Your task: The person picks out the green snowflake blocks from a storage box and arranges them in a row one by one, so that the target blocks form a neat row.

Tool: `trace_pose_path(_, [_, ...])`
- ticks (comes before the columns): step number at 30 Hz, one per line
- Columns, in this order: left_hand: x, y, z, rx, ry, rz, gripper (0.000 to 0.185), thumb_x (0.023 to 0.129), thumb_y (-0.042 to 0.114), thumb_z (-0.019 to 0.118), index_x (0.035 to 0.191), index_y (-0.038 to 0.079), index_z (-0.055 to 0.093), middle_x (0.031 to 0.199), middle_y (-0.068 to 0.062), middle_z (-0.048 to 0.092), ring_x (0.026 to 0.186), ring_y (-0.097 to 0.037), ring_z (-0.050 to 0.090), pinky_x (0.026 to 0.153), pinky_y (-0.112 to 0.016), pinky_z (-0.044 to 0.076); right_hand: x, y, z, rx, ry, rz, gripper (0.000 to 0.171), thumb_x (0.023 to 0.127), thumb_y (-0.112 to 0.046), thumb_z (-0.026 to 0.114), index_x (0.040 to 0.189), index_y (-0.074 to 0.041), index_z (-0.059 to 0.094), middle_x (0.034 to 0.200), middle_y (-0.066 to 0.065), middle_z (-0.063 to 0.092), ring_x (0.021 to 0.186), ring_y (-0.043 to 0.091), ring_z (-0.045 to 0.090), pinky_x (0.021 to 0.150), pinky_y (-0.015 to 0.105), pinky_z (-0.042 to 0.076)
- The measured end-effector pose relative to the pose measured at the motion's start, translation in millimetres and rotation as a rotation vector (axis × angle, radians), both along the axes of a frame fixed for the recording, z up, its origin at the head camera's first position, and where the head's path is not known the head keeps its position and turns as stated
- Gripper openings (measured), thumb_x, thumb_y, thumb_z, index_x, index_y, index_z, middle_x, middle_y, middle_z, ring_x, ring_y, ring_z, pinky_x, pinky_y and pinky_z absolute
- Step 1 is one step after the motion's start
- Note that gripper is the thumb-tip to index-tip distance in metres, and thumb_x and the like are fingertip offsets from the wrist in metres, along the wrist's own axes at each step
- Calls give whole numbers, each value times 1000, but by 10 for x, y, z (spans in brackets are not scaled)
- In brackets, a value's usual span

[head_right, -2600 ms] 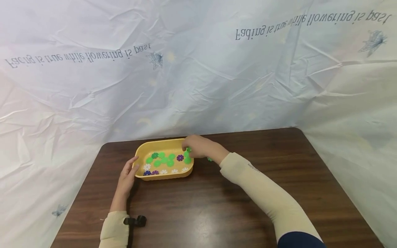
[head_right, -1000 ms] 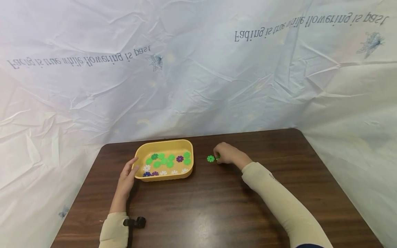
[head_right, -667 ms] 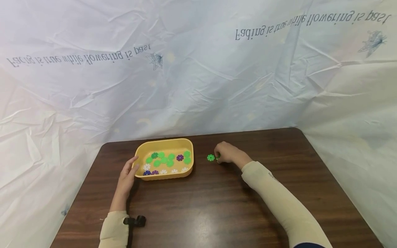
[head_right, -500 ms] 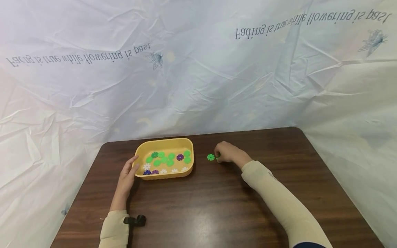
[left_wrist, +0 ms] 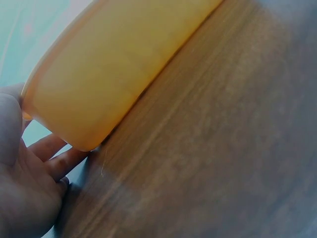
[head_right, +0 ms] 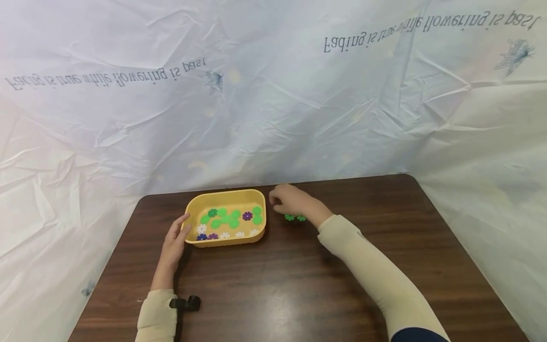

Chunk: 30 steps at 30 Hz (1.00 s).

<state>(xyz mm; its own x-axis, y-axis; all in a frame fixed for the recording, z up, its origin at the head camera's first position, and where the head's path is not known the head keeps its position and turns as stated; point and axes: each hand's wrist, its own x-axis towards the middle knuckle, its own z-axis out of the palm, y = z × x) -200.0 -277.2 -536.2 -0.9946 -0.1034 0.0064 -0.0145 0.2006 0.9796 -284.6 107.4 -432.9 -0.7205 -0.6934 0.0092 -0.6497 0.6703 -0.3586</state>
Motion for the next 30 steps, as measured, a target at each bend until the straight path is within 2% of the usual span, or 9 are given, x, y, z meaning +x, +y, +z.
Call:
trace_pose_path(7, [-19,-16,6,-1,1,4,45,104,26,51,148,19,44,158,1,31,145,-16,23,107,-25,31,52,-514,114,20,22,84,14,96,-15,65,107,-9,71,106,4,66,98,22,62,83,35,51])
trace_pose_path(10, [-11,-3,26,-12,8,2,45,104,27,52,147,17,44,158,-1,32,145,-18,24,106,-23,33,83,-708,79,50,9,123,13,96,-15,65,103,-9,73,103,2,68,98,20,63,84,34,51])
trace_pose_path(12, [-2,8,30,-12,15,-3,46,103,29,52,147,16,45,158,-2,32,145,-19,23,108,-27,32,73,-817,11,74,20,144,9,95,-14,65,93,-12,73,93,-3,67,88,15,61,78,30,49])
trace_pose_path(16, [48,38,96,6,-27,0,45,104,26,52,147,16,45,158,-2,30,145,-19,22,113,-38,28,29,-989,-150,91,43,183,29,92,-5,61,68,-15,50,66,-7,38,63,10,33,63,26,31])
trace_pose_path(20, [131,94,232,0,-49,3,45,104,20,51,147,12,43,159,-5,30,145,-21,24,114,-45,27,53,-1128,-239,91,12,198,40,90,2,57,70,-15,28,69,-4,13,61,13,14,62,29,18])
trace_pose_path(22, [150,111,274,-8,-44,2,45,104,19,50,148,10,43,158,-6,31,144,-21,25,113,-44,27,73,-1185,-272,102,-8,199,37,91,2,56,69,-15,31,68,-5,15,60,12,15,61,29,19])
trace_pose_path(25, [146,110,283,-11,-31,1,45,104,19,51,148,10,43,157,-6,33,144,-20,25,114,-44,27,95,-1256,-335,132,-37,182,29,93,-1,58,68,-13,51,66,-7,34,61,10,24,60,28,25])
trace_pose_path(28, [108,82,219,1,-21,-2,45,104,21,51,148,12,43,157,-5,33,145,-20,24,114,-44,26,116,-1300,-395,169,-42,146,19,97,-6,61,82,-13,70,82,-7,56,67,8,40,62,26,33])
trace_pose_path(30, [77,56,146,-4,-26,3,45,104,24,52,147,15,44,157,-3,33,145,-18,24,113,-40,28,130,-1319,-430,190,-22,133,18,98,-9,61,86,-15,73,90,-5,60,70,8,45,63,26,35])
